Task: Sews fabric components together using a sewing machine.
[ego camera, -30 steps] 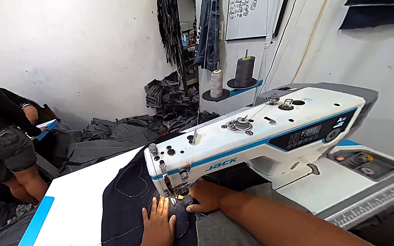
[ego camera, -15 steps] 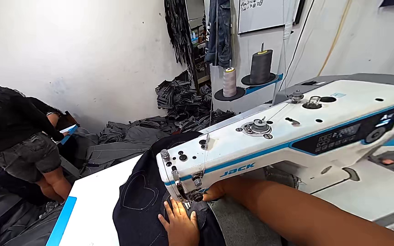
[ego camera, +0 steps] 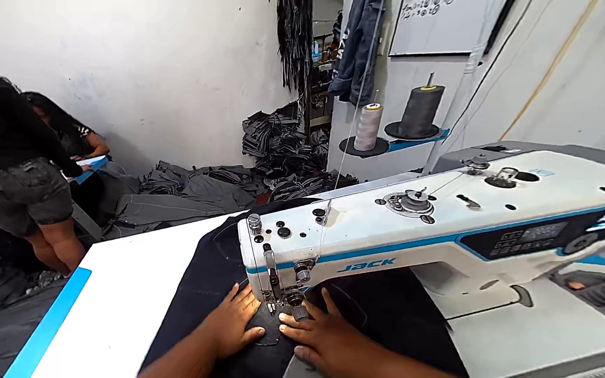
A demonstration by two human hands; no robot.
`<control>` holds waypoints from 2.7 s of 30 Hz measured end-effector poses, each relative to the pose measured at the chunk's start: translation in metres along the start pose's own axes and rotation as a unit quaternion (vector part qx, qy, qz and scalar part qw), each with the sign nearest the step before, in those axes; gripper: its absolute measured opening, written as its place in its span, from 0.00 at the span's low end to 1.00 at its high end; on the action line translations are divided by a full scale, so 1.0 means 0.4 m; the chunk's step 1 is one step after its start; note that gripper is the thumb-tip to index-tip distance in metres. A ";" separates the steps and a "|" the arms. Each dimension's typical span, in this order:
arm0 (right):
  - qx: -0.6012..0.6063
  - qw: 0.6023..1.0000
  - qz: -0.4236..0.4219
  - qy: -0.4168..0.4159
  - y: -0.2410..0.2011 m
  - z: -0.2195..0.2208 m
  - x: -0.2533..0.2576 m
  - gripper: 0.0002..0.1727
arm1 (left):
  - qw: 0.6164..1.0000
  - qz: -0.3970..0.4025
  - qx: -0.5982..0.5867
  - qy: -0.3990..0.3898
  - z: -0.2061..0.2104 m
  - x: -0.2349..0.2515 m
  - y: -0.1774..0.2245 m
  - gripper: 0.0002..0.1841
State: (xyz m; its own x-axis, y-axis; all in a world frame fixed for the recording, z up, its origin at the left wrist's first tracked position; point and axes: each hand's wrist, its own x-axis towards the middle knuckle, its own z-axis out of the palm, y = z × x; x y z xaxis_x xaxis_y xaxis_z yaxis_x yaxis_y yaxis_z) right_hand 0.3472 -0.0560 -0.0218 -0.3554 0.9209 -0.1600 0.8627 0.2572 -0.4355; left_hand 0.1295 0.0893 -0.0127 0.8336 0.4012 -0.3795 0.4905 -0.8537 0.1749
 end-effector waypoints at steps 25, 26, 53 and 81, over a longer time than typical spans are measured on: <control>-0.046 0.979 0.099 -0.171 -0.032 -0.220 0.077 0.22 | 0.989 -0.144 -0.020 -0.019 -0.008 -0.047 0.075 0.42; -0.040 0.979 0.135 -0.147 -0.065 -0.199 0.074 0.21 | 0.999 -0.045 0.003 0.000 0.001 -0.061 0.031 0.40; 0.021 0.989 0.132 0.064 -0.155 0.112 0.024 0.35 | 0.983 0.152 -0.049 0.086 0.064 -0.055 -0.068 0.29; 0.077 0.994 0.077 0.022 -0.028 -0.009 0.054 0.28 | 0.955 -0.276 -0.071 0.081 0.038 0.002 0.183 0.34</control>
State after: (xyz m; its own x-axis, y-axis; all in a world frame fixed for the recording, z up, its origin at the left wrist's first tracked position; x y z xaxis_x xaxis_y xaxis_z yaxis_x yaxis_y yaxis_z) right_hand 0.3310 -0.0382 -0.0172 -0.2052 0.9586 -0.1973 0.8386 0.0682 -0.5404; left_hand 0.1621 0.0220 -0.0140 0.4607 0.8332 -0.3057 0.8866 -0.4478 0.1154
